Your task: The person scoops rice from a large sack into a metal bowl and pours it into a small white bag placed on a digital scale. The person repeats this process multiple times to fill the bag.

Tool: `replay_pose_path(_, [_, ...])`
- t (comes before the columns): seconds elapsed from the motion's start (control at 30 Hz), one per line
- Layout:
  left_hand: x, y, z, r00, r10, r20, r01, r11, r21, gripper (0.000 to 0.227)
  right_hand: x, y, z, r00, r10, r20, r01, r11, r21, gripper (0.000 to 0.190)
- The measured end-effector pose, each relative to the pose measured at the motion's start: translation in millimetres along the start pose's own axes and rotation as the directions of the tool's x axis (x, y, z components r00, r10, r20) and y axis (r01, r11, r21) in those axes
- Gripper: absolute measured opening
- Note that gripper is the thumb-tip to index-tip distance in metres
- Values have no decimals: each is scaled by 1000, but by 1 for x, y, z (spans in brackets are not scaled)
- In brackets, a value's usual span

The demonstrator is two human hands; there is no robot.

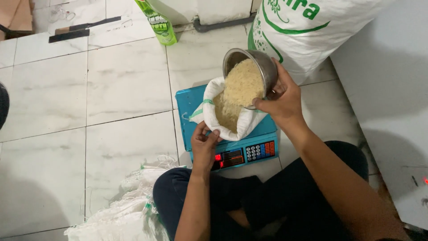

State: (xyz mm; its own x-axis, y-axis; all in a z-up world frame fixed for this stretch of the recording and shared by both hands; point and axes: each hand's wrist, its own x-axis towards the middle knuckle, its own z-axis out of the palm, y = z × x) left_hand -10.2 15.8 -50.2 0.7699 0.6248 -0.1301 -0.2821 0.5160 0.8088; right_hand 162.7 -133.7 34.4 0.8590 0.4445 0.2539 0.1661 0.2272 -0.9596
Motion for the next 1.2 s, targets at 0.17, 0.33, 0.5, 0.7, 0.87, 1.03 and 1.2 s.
replay_pose_path(0.17, [0,2,1,1000,-6,0,6,1000,7,46,2,-6,3,1000,-16,14,16,1000,-27,107])
replay_pose_path(0.33, [1,0,-1,1000,-25,-7,25,1000,8,45,1,-18,6,999,-15,32,17,998,-62,106])
replay_pose_path(0.5, [0,-2,-2,999,-44,-30,45,999,19,45,2,-20,6,999,-34,41,37,996,-80,103])
replay_pose_path(0.7, [-4,1,2,998,-52,-30,53,998,34,43,2,-27,7,998,-32,53,38,994,-104,104])
replay_pose_path(0.87, [-3,0,2,998,-55,-35,56,998,36,45,1,-31,8,998,-38,49,43,994,-99,104])
replay_pose_path(1.03, [-4,2,3,998,-53,-31,54,998,30,44,0,-32,12,998,-44,52,49,994,-97,104])
replay_pose_path(1.2, [-4,3,4,999,-45,-23,46,999,27,44,-2,-35,17,996,-68,65,74,992,-103,106])
